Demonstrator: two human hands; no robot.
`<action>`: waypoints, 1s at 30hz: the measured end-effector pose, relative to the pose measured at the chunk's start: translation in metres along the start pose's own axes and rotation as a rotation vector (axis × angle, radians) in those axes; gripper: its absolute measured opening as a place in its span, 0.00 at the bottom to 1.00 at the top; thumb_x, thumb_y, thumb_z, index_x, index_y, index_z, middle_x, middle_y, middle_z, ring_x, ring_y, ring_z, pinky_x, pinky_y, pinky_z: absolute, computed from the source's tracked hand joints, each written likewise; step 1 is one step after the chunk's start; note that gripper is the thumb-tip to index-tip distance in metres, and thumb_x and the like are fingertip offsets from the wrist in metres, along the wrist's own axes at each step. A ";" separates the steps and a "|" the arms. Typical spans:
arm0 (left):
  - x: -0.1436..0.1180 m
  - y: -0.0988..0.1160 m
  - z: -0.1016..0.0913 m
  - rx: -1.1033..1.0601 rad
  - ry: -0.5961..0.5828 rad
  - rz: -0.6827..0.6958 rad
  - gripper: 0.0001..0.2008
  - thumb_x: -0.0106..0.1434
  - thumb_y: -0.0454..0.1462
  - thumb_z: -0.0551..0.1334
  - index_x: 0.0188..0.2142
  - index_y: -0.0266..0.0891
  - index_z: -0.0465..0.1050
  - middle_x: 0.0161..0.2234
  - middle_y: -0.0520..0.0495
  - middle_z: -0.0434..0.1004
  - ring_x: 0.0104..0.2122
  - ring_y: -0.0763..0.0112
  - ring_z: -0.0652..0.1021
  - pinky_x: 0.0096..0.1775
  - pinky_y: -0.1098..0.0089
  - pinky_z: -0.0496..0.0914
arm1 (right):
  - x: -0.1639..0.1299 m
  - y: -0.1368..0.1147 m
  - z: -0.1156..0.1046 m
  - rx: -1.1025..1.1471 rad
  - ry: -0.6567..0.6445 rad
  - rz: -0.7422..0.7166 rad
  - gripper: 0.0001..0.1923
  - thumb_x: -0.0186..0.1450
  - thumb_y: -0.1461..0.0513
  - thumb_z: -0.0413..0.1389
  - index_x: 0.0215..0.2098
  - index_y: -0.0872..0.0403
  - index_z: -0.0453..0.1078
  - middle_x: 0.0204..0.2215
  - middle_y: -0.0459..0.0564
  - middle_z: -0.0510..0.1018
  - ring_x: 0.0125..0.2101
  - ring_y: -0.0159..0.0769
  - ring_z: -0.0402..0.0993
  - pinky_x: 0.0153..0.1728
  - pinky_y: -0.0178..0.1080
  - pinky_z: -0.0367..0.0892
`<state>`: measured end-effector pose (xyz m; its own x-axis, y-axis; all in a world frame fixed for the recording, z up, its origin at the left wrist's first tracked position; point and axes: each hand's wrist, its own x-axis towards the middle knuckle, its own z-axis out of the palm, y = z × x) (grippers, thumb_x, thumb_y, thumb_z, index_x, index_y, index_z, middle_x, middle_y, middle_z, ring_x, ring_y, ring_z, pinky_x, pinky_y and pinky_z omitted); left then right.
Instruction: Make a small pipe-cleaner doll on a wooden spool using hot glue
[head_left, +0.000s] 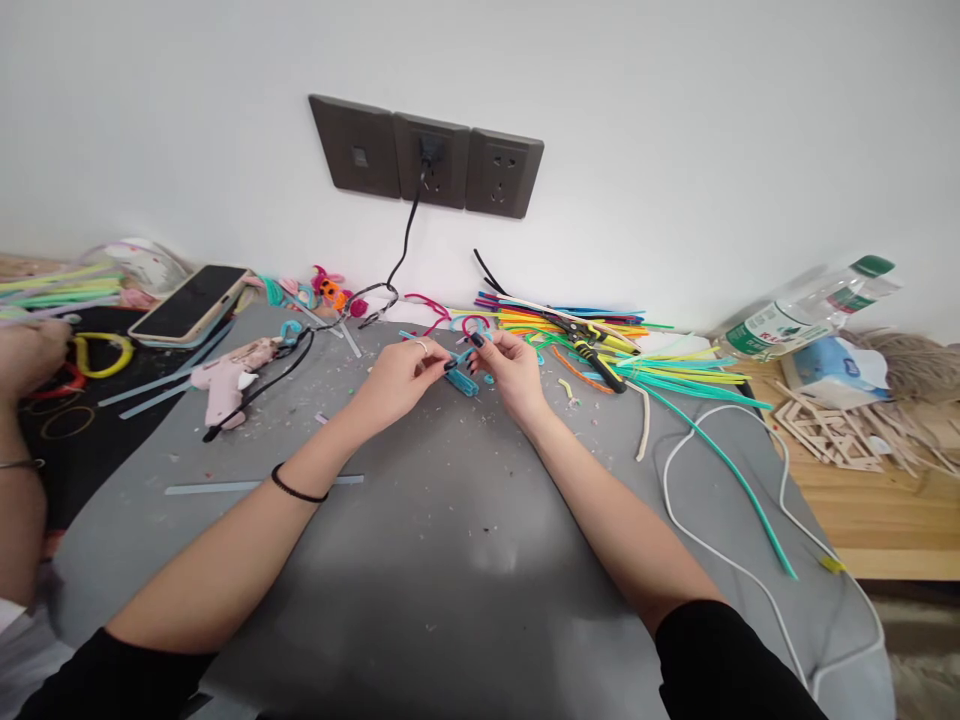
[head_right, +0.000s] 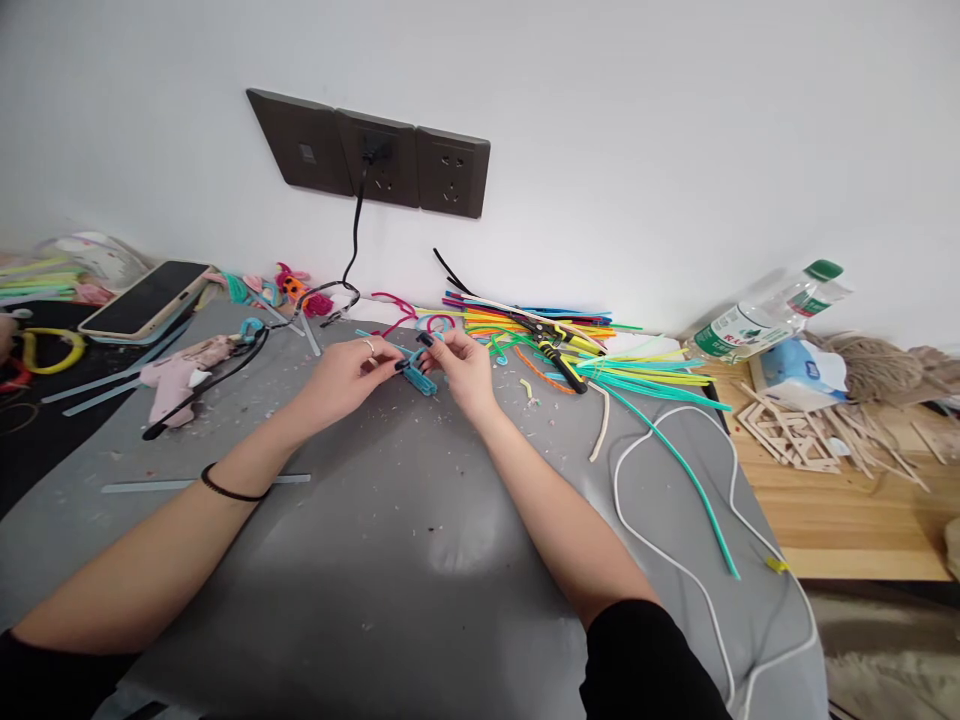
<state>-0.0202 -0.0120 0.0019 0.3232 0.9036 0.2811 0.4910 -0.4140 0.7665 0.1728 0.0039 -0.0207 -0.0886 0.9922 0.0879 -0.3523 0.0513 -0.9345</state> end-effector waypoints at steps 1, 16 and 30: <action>0.000 0.000 0.000 -0.075 0.041 -0.049 0.18 0.68 0.51 0.60 0.36 0.40 0.78 0.33 0.43 0.82 0.30 0.64 0.78 0.34 0.66 0.71 | 0.001 0.000 -0.001 0.049 0.015 0.008 0.24 0.48 0.44 0.75 0.26 0.51 0.74 0.22 0.42 0.80 0.22 0.29 0.74 0.28 0.35 0.74; -0.003 0.004 0.017 -0.405 0.254 -0.187 0.32 0.59 0.67 0.64 0.37 0.40 0.77 0.31 0.43 0.81 0.29 0.64 0.79 0.32 0.66 0.75 | -0.001 0.004 0.004 0.223 -0.042 0.081 0.22 0.49 0.48 0.77 0.28 0.51 0.75 0.25 0.43 0.82 0.26 0.30 0.75 0.35 0.36 0.76; -0.003 0.009 0.009 -0.087 0.199 -0.018 0.14 0.67 0.48 0.59 0.33 0.41 0.75 0.29 0.48 0.78 0.29 0.67 0.76 0.33 0.68 0.69 | -0.002 0.003 0.003 0.176 -0.038 0.067 0.22 0.50 0.47 0.76 0.29 0.52 0.77 0.24 0.43 0.81 0.24 0.28 0.73 0.31 0.34 0.72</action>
<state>-0.0092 -0.0193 0.0028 0.1443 0.9183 0.3687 0.4212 -0.3941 0.8169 0.1690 0.0016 -0.0221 -0.1511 0.9876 0.0430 -0.5014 -0.0391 -0.8643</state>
